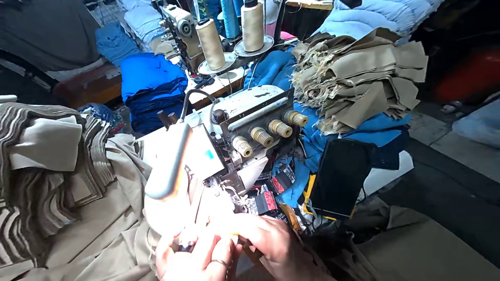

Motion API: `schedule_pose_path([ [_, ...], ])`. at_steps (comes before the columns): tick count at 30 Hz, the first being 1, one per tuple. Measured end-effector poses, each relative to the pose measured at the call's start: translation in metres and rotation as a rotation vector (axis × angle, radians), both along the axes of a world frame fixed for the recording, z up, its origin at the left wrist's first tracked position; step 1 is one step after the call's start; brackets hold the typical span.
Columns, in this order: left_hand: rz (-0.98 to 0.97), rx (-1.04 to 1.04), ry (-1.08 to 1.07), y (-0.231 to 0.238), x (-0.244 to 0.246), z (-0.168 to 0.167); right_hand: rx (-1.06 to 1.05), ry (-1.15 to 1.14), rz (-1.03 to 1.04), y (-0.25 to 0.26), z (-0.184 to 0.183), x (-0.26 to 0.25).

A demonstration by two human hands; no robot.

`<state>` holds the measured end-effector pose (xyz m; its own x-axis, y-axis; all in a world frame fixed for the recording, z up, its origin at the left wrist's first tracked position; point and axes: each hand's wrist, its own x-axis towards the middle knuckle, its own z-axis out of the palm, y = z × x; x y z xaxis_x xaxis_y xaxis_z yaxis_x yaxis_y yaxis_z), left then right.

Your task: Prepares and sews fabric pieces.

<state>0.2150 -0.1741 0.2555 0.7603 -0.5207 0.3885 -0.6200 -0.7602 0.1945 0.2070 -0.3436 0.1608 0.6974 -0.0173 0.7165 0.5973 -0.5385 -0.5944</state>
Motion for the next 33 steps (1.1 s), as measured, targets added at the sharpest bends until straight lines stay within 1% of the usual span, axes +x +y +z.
schedule_pose_path([
  [3,0.017,-0.052,-0.041,-0.001,0.008,-0.008,-0.035,-0.041,-0.056,0.002,-0.001,0.011],
  [8,0.038,-0.107,0.007,-0.001,0.012,-0.021,-0.059,-0.065,-0.06,0.003,-0.011,0.016],
  [10,0.049,-0.146,0.01,-0.002,0.016,-0.029,0.016,-0.032,-0.001,0.002,-0.013,0.009],
  [12,0.061,-0.168,-0.018,0.0,0.026,-0.035,0.161,0.022,0.062,0.001,-0.011,-0.001],
  [14,0.101,-0.157,-0.055,0.002,0.043,-0.038,0.26,0.11,0.075,0.003,-0.014,-0.013],
  [15,0.139,-0.156,-0.064,0.003,0.055,-0.041,0.254,0.175,0.073,0.005,-0.014,-0.018],
  [17,0.226,-0.195,-0.028,0.005,0.08,-0.044,0.139,0.356,0.094,0.006,-0.007,-0.026],
  [19,0.275,-0.245,0.009,0.011,0.098,-0.043,0.018,0.584,0.153,0.008,0.009,-0.032],
  [21,0.305,-0.229,-0.01,0.024,0.097,-0.038,-0.012,0.781,0.277,0.005,0.019,-0.034],
  [22,0.314,-0.225,-0.038,0.03,0.088,-0.036,0.029,0.828,0.354,0.004,0.018,-0.034],
  [24,0.32,-0.227,-0.072,0.043,0.059,-0.032,0.212,0.831,0.512,0.003,0.011,-0.031],
  [26,0.306,-0.25,-0.049,0.051,0.026,-0.028,0.475,0.86,0.639,0.008,0.006,-0.028],
  [28,0.292,-0.286,-0.008,0.053,-0.001,-0.026,0.768,0.963,0.804,0.018,0.004,-0.022],
  [30,0.283,-0.301,-0.001,0.052,-0.018,-0.025,0.885,1.037,0.839,0.029,0.007,-0.016],
  [33,0.275,-0.31,-0.032,0.053,-0.028,-0.029,1.015,1.118,0.826,0.044,0.008,-0.008],
])
